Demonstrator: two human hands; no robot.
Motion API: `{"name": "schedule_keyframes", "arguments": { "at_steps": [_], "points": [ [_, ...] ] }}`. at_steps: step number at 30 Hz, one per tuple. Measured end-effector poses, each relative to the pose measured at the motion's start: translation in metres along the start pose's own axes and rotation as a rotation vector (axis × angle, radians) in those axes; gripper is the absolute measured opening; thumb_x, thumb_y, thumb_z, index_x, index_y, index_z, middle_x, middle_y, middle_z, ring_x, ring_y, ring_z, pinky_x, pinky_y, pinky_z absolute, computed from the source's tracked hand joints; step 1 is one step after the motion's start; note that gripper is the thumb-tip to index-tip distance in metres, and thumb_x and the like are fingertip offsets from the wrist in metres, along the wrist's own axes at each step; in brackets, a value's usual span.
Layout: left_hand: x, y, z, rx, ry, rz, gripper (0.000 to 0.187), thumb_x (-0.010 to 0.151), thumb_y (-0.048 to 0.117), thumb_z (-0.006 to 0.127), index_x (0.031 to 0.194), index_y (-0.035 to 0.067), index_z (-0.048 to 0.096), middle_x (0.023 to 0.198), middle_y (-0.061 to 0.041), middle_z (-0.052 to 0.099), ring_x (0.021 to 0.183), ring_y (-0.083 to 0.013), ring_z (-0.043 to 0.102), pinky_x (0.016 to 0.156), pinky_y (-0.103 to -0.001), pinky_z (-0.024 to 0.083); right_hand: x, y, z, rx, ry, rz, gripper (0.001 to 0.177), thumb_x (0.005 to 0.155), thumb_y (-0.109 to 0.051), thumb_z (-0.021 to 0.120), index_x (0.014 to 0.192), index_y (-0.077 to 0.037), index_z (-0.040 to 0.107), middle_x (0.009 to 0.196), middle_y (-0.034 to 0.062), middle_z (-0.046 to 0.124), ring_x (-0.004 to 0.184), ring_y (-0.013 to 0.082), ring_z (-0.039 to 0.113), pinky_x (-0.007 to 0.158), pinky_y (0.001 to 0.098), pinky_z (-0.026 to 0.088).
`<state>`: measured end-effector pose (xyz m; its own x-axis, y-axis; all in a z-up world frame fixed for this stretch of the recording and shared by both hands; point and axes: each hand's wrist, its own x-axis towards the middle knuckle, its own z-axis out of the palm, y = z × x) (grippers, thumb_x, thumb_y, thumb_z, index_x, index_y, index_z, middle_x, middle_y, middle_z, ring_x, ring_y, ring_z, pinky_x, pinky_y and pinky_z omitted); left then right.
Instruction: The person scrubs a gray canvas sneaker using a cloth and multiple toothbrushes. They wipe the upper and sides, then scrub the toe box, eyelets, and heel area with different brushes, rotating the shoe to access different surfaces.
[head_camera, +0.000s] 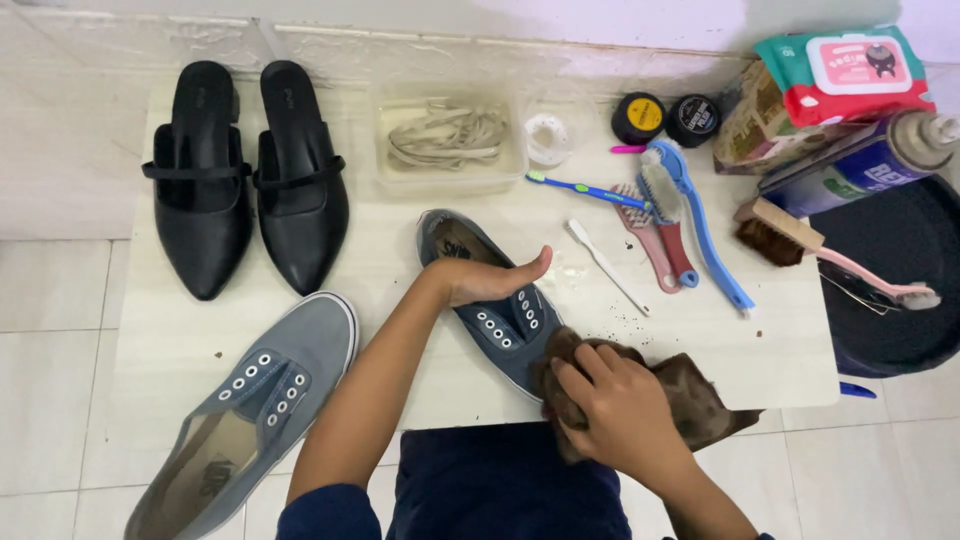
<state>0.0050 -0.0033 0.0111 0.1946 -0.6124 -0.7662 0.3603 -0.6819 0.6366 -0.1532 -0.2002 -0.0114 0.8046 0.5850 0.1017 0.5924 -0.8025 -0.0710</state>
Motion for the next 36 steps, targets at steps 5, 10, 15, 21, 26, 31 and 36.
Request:
{"name": "schedule_keyframes", "arguments": {
  "at_steps": [5,10,15,21,26,31,36],
  "points": [
    [0.006,-0.003,-0.002,-0.030,0.006,0.039,0.124,0.048,0.085,0.011,0.156,0.024,-0.002,0.164,0.007,-0.011,0.151,-0.0106,-0.008,0.122,-0.036,-0.001,0.012,0.008,-0.056,0.268,-0.030,-0.017,0.020,0.070,-0.022,0.059,0.089,-0.015,0.061,0.079,0.0036,0.058,0.062,0.0268,0.058,0.051,0.0398,0.044],
    [0.000,0.000,0.000,-0.025,0.008,-0.011,0.128,0.045,0.085,0.009,0.156,0.024,0.000,0.164,0.005,-0.010,0.151,-0.0121,-0.007,0.122,-0.036,0.000,0.031,-0.014,-0.009,0.247,0.290,-0.124,0.052,0.076,-0.022,0.066,0.126,-0.012,0.060,0.098,0.0111,0.057,0.078,0.0289,0.052,0.062,0.0390,0.043],
    [-0.006,0.004,0.002,-0.030,0.042,-0.035,0.126,0.048,0.085,0.012,0.156,0.021,0.004,0.164,0.005,-0.007,0.151,-0.0112,-0.004,0.122,-0.034,0.002,0.003,-0.017,-0.007,0.196,0.114,0.011,0.033,0.069,-0.021,0.064,0.100,-0.012,0.063,0.088,0.0077,0.056,0.071,0.0285,0.054,0.053,0.0383,0.045],
    [-0.006,0.004,0.001,-0.054,0.037,-0.037,0.122,0.049,0.084,0.012,0.156,0.028,0.002,0.164,0.009,-0.009,0.151,-0.0089,-0.006,0.122,-0.035,-0.001,-0.033,0.008,-0.045,0.718,0.319,0.505,0.038,0.063,-0.010,0.046,0.092,-0.009,0.072,0.086,0.0073,0.070,0.076,0.0189,0.068,0.070,0.0276,0.051],
    [0.001,0.000,0.002,-0.054,0.090,-0.063,0.124,0.049,0.085,0.014,0.156,0.023,0.009,0.165,0.006,-0.001,0.151,-0.0108,0.001,0.122,-0.033,0.004,-0.005,0.007,-0.035,0.721,0.546,0.566,0.045,0.066,0.000,0.048,0.108,0.000,0.066,0.102,0.0145,0.067,0.096,0.0256,0.065,0.088,0.0326,0.049],
    [0.021,-0.031,-0.004,-0.025,0.062,0.324,0.111,0.079,0.084,0.003,0.156,0.004,0.009,0.162,-0.016,0.003,0.149,-0.0326,0.000,0.120,-0.053,-0.003,0.020,0.000,0.012,0.477,0.459,0.290,0.063,0.061,-0.015,0.064,0.123,-0.007,0.065,0.090,0.0176,0.063,0.081,0.0379,0.064,0.074,0.0457,0.053],
    [0.027,-0.017,-0.005,-0.037,0.107,0.039,0.127,0.058,0.086,0.013,0.152,0.000,0.011,0.164,-0.005,0.009,0.151,-0.0169,0.008,0.121,-0.031,0.008,-0.021,-0.019,0.021,0.173,0.260,-0.127,0.053,0.062,-0.025,0.064,0.110,-0.002,0.063,0.088,0.0132,0.054,0.071,0.0324,0.055,0.052,0.0396,0.046]
  ]
}}
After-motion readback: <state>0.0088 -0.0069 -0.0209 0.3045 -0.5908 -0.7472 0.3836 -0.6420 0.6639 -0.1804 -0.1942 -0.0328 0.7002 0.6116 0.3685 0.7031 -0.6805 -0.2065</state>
